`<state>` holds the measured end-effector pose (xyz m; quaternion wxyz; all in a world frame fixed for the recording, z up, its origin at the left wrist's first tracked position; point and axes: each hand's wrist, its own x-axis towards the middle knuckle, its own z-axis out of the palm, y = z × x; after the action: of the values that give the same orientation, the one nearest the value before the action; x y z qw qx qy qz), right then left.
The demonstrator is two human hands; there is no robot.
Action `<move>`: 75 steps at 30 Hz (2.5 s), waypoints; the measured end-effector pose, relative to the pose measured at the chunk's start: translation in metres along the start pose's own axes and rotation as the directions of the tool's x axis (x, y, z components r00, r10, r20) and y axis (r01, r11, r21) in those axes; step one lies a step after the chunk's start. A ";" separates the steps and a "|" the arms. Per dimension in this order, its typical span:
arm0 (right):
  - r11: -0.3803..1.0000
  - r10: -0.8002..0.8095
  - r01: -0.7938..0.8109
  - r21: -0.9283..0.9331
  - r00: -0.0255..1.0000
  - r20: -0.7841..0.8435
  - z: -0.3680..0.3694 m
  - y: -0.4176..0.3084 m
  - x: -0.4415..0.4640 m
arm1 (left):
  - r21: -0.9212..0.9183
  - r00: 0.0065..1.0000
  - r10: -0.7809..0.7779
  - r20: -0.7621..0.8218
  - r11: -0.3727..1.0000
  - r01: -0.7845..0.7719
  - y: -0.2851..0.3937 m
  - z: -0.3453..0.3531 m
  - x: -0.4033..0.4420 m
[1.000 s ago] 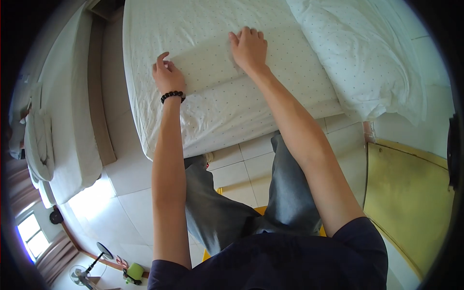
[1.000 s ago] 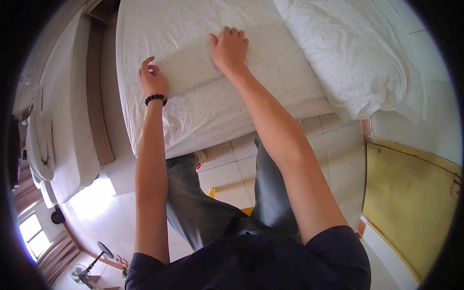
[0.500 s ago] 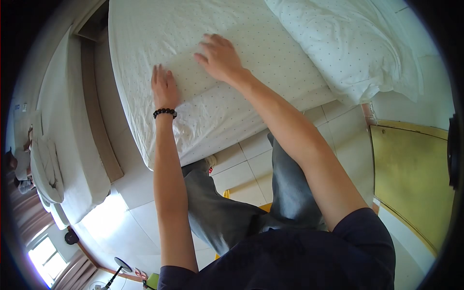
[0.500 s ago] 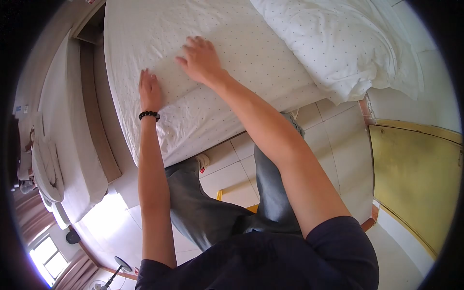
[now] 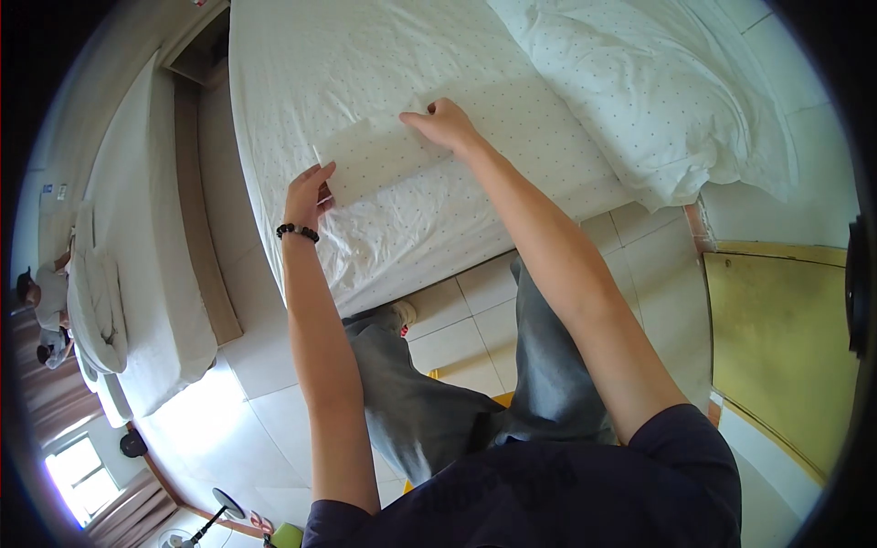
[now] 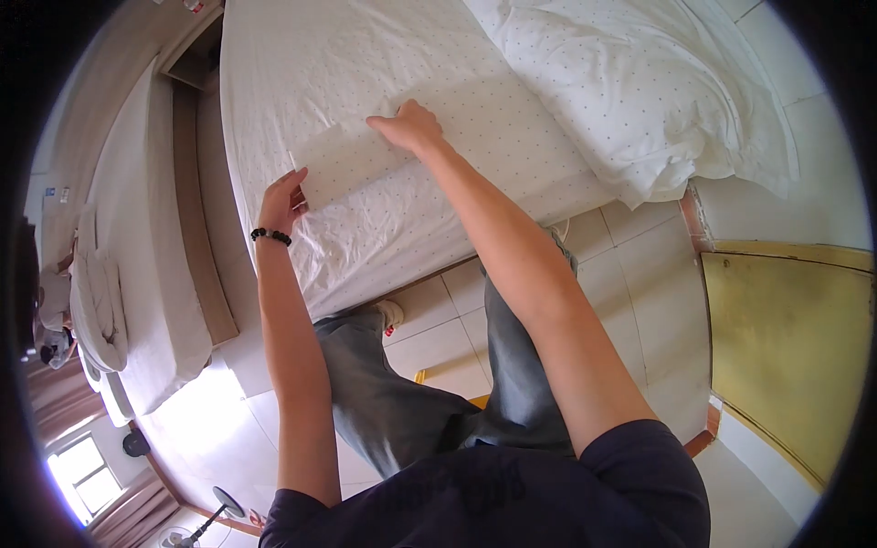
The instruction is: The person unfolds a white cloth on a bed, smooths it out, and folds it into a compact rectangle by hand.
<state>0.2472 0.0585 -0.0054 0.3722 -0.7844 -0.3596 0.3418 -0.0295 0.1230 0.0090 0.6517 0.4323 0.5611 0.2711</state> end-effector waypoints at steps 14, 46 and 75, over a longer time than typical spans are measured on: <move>0.675 -0.728 0.709 0.203 0.685 0.028 -0.050 -0.002 -0.058 | 0.135 0.784 0.569 0.250 0.781 -0.610 -0.006 -0.019 -0.039; 0.808 -0.562 0.575 -0.129 0.817 0.128 -0.018 0.086 -0.126 | 0.713 0.516 0.826 0.230 0.218 -0.666 -0.119 0.011 -0.106; 0.957 -0.076 -0.014 0.288 0.951 0.299 -0.028 0.079 -0.111 | 0.750 0.450 0.799 0.398 -0.001 -0.661 -0.105 0.048 -0.082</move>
<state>0.2382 -0.0784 -0.0271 0.4270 -0.6538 -0.3719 0.5019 -0.0150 -0.0086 -0.0414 0.0693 0.8891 0.3468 0.2905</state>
